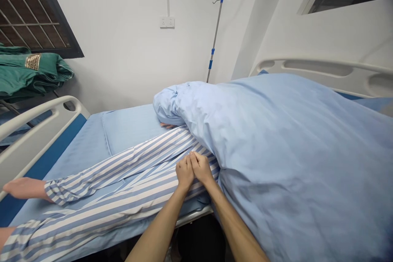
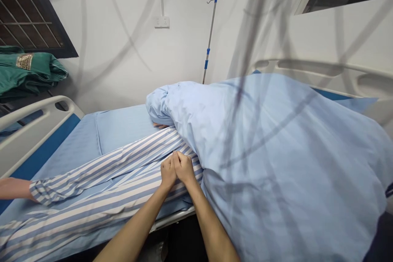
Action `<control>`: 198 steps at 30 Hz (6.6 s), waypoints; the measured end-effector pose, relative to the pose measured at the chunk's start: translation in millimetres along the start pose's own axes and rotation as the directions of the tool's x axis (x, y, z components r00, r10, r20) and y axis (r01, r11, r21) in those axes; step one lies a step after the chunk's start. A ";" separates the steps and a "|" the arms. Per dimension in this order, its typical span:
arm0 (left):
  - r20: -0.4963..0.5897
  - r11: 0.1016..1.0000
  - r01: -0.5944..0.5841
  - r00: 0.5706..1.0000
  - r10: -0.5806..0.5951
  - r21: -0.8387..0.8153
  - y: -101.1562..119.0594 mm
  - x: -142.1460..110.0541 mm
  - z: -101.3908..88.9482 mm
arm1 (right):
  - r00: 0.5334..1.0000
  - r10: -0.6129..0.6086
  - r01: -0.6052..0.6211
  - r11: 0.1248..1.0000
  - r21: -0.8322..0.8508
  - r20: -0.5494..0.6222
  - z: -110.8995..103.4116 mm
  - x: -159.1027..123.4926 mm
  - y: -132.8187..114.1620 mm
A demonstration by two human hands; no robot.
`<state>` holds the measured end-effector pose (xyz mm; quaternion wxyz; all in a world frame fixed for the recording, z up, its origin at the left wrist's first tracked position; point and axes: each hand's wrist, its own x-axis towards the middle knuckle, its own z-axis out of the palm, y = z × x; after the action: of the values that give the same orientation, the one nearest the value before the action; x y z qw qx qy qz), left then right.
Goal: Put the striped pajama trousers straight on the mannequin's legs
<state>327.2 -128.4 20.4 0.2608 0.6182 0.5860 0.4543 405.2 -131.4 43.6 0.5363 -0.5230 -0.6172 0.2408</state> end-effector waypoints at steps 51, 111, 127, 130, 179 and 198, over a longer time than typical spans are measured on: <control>-0.222 0.962 0.273 0.940 -0.260 0.028 -147.8 -28.7 -294.2 | 0.968 0.162 -0.214 0.932 -0.292 -0.193 -20.8 2.9 38.5; -0.385 0.857 0.164 0.841 -0.380 -0.489 -191.7 -50.3 -413.7 | 0.940 0.027 -0.106 0.971 0.215 0.339 431.4 -154.7 -164.9; -0.447 0.945 0.279 0.833 -0.327 -0.173 -224.5 -55.0 -397.5 | 0.942 0.074 -0.121 0.985 0.126 0.326 419.3 -140.9 -178.4; -0.446 0.954 0.255 0.844 -0.298 -0.156 -225.8 -55.4 -396.4 | 0.925 -0.004 -0.038 0.994 0.103 0.380 410.8 -137.2 -183.7; -0.322 0.869 0.265 0.851 -0.415 -0.418 -199.2 -38.5 -369.6 | 0.961 0.016 -0.065 0.984 0.167 0.275 388.1 -131.9 -147.1; -0.331 0.954 0.233 0.899 -0.285 -0.189 -203.7 -44.9 -356.8 | 0.961 0.028 -0.057 0.993 0.100 0.276 375.4 -119.9 -152.9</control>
<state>-77.1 -210.3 -4.2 0.2530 0.4219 0.6659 0.5608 -11.7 -192.4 9.8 0.4675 -0.4684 -0.6603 0.3551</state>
